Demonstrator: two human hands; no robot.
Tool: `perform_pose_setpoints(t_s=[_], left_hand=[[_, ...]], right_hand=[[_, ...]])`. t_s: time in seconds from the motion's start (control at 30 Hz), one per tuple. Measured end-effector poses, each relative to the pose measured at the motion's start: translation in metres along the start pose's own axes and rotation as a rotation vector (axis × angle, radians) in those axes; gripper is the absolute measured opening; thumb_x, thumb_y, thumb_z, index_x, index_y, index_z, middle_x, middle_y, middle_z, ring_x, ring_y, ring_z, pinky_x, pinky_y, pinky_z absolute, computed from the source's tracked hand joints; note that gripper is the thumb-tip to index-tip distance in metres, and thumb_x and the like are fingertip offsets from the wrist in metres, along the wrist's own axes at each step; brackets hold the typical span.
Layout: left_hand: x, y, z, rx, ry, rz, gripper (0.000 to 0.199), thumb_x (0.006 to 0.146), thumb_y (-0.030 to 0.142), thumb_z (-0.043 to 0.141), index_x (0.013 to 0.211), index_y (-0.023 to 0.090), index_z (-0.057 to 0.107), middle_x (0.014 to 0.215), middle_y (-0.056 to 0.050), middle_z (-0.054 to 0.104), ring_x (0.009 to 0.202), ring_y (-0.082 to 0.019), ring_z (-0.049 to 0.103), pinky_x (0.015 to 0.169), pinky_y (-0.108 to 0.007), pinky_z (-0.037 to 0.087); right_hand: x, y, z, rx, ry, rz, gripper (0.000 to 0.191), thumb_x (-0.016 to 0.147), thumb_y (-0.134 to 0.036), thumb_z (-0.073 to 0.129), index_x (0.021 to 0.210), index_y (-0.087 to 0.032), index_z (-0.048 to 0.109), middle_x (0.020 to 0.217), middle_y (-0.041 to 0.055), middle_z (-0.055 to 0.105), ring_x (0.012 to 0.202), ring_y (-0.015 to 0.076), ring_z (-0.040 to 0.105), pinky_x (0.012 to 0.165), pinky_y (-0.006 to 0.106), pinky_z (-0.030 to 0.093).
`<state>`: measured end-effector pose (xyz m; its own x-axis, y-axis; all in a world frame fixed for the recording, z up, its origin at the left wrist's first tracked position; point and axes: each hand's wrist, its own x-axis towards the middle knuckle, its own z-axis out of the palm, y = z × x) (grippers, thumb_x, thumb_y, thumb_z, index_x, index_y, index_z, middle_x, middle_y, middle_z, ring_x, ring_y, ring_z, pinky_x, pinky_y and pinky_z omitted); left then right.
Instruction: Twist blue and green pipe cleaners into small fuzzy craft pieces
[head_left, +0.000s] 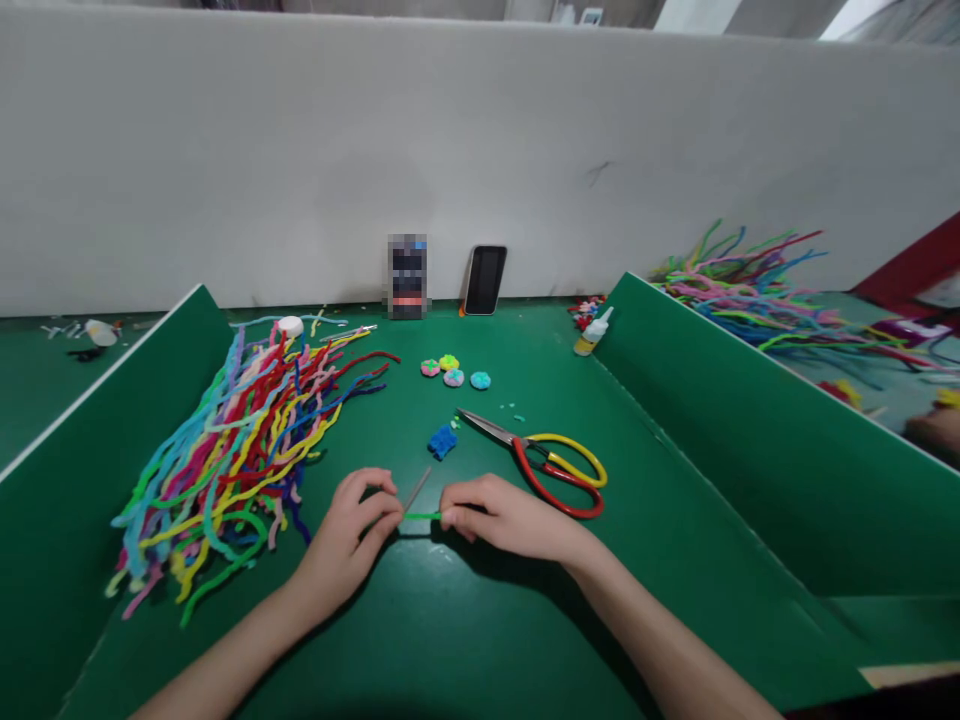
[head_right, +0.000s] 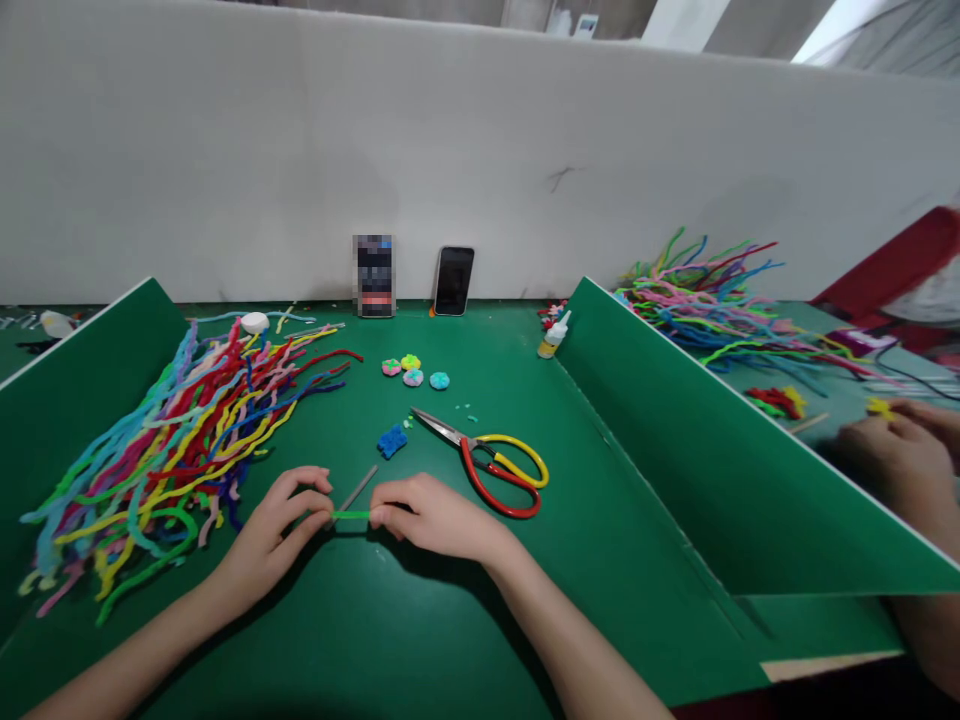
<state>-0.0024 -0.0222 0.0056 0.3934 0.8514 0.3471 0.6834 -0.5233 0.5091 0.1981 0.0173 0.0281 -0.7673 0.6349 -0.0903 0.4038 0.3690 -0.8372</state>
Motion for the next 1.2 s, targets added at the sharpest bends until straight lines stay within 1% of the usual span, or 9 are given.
perform_pose_setpoints(t_s=[0.1, 0.3, 0.53, 0.67, 0.8, 0.9, 1.0, 1.1, 1.2], left_hand=[[0.0, 0.001, 0.001, -0.103, -0.039, -0.063, 0.017, 0.081, 0.02, 0.036, 0.074, 0.019, 0.052, 0.087, -0.004, 0.05, 0.094, -0.016, 0.046, 0.08, -0.031, 0.04], [-0.001, 0.002, 0.002, -0.074, -0.011, -0.044, 0.014, 0.081, 0.018, 0.038, 0.073, 0.019, 0.05, 0.084, -0.004, 0.051, 0.093, -0.017, 0.045, 0.081, -0.033, 0.038], [-0.001, 0.001, 0.002, 0.107, 0.014, 0.121, 0.015, 0.079, 0.011, 0.034, 0.078, 0.018, 0.048, 0.081, -0.003, 0.054, 0.089, -0.016, 0.047, 0.087, -0.039, 0.031], [-0.001, 0.001, 0.002, 0.155, 0.03, 0.162, 0.016, 0.08, 0.011, 0.034, 0.077, 0.017, 0.048, 0.079, -0.004, 0.055, 0.083, -0.015, 0.049, 0.084, -0.037, 0.034], [0.0, 0.0, 0.001, 0.135, 0.004, 0.145, 0.016, 0.08, 0.012, 0.033, 0.075, 0.017, 0.047, 0.076, -0.003, 0.056, 0.078, -0.015, 0.05, 0.081, -0.036, 0.037], [0.001, -0.002, -0.001, 0.105, -0.001, 0.072, 0.015, 0.082, 0.015, 0.033, 0.076, 0.016, 0.047, 0.075, -0.004, 0.056, 0.076, -0.015, 0.05, 0.076, -0.033, 0.04], [0.001, -0.003, -0.001, 0.085, -0.029, 0.021, 0.016, 0.082, 0.018, 0.033, 0.076, 0.016, 0.047, 0.073, -0.004, 0.055, 0.075, -0.015, 0.049, 0.072, -0.032, 0.041], [0.001, -0.002, 0.0, 0.083, -0.068, 0.041, 0.018, 0.082, 0.018, 0.032, 0.075, 0.016, 0.047, 0.072, -0.004, 0.054, 0.073, -0.015, 0.049, 0.071, -0.031, 0.041], [0.0, -0.002, 0.002, 0.088, -0.097, 0.062, 0.018, 0.083, 0.018, 0.031, 0.074, 0.016, 0.048, 0.071, -0.003, 0.054, 0.072, -0.014, 0.048, 0.07, -0.031, 0.04]], right_hand=[[-0.001, 0.002, -0.003, 0.026, -0.011, 0.021, 0.021, 0.08, -0.017, 0.038, 0.07, -0.014, 0.055, 0.053, -0.0037, 0.046, 0.05, 0.0068, 0.043, 0.051, 0.016, 0.032], [-0.001, 0.002, -0.004, 0.043, -0.008, 0.038, 0.02, 0.079, -0.016, 0.038, 0.069, -0.014, 0.055, 0.053, -0.0039, 0.046, 0.051, 0.007, 0.043, 0.051, 0.016, 0.032], [0.0, 0.003, -0.003, 0.022, 0.007, 0.046, 0.02, 0.078, -0.015, 0.038, 0.065, -0.015, 0.053, 0.053, -0.0037, 0.047, 0.051, 0.0072, 0.043, 0.052, 0.017, 0.033], [0.001, 0.005, -0.002, 0.033, 0.035, 0.06, 0.02, 0.078, -0.015, 0.037, 0.064, -0.015, 0.052, 0.053, -0.0036, 0.047, 0.052, 0.0074, 0.044, 0.053, 0.017, 0.033], [0.003, 0.014, -0.003, -0.013, 0.159, 0.112, 0.022, 0.078, -0.016, 0.036, 0.062, -0.015, 0.049, 0.057, -0.0023, 0.048, 0.055, 0.0085, 0.044, 0.053, 0.018, 0.033], [0.005, 0.025, -0.006, -0.08, 0.321, 0.187, 0.021, 0.079, -0.02, 0.033, 0.067, -0.016, 0.049, 0.059, -0.0014, 0.048, 0.055, 0.0101, 0.044, 0.053, 0.02, 0.034], [0.008, 0.032, -0.006, -0.161, 0.459, 0.199, 0.018, 0.079, -0.023, 0.034, 0.076, -0.016, 0.05, 0.066, 0.0004, 0.052, 0.06, 0.0122, 0.047, 0.058, 0.023, 0.036], [0.011, 0.034, -0.002, -0.23, 0.519, 0.266, 0.022, 0.076, -0.025, 0.041, 0.094, -0.015, 0.05, 0.064, 0.0007, 0.053, 0.059, 0.0144, 0.049, 0.056, 0.024, 0.036], [0.014, 0.032, 0.003, -0.308, 0.509, 0.324, 0.033, 0.075, -0.027, 0.043, 0.106, -0.016, 0.047, 0.061, 0.0008, 0.056, 0.057, 0.0163, 0.052, 0.054, 0.025, 0.037]])
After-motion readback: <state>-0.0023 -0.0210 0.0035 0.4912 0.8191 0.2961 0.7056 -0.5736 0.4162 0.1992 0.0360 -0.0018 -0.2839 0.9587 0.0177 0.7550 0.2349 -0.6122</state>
